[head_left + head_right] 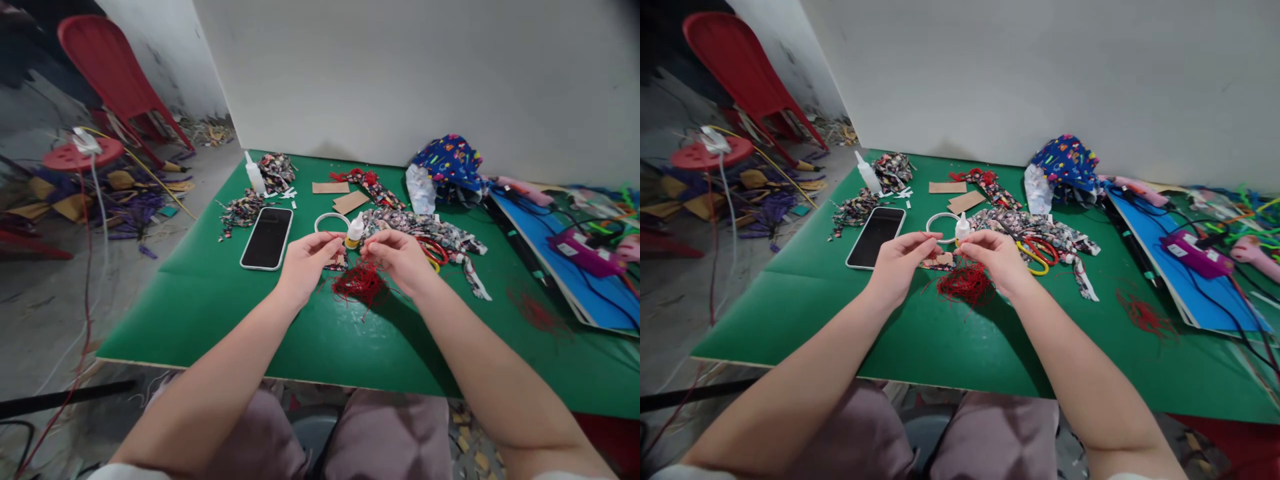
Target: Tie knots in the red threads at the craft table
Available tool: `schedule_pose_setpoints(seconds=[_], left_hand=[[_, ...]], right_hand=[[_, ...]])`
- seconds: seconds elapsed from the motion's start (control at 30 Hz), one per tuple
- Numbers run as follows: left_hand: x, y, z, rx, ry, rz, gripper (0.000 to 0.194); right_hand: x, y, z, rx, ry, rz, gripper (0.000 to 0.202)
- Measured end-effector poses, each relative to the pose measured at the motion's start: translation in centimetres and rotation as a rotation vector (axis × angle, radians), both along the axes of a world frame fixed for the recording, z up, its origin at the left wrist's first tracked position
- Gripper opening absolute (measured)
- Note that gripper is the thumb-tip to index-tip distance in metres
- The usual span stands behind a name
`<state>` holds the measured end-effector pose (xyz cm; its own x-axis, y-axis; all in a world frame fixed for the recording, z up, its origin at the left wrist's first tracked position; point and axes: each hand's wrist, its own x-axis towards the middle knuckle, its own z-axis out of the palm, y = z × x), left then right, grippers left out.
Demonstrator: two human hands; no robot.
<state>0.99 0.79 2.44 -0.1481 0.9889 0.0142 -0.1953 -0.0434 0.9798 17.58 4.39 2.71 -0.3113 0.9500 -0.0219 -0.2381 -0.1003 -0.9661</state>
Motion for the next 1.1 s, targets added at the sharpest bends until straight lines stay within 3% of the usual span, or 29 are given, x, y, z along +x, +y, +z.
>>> schedule_pose_setpoints(seconds=[0.13, 0.27, 0.8, 1.1], left_hand=[[0.5, -0.1, -0.3, -0.009, 0.036, -0.042, 0.017], [0.6, -0.1, -0.6, 0.017, 0.072, -0.089, 0.017], [0.0, -0.1, -1.1, 0.040, 0.186, -0.207, 0.038], [0.1, -0.2, -1.0, -0.010, 0.106, -0.265, 0.041]], right_hand=[[-0.7, -0.2, -2.2, -0.029, 0.010, 0.019, 0.013], [-1.2, -0.2, -3.0, 0.001, 0.011, 0.015, 0.012], [-1.1, -0.6, -2.6, -0.087, 0.032, 0.091, 0.015], [-0.9, -0.5, -2.6, -0.122, 0.043, 0.181, 0.016]])
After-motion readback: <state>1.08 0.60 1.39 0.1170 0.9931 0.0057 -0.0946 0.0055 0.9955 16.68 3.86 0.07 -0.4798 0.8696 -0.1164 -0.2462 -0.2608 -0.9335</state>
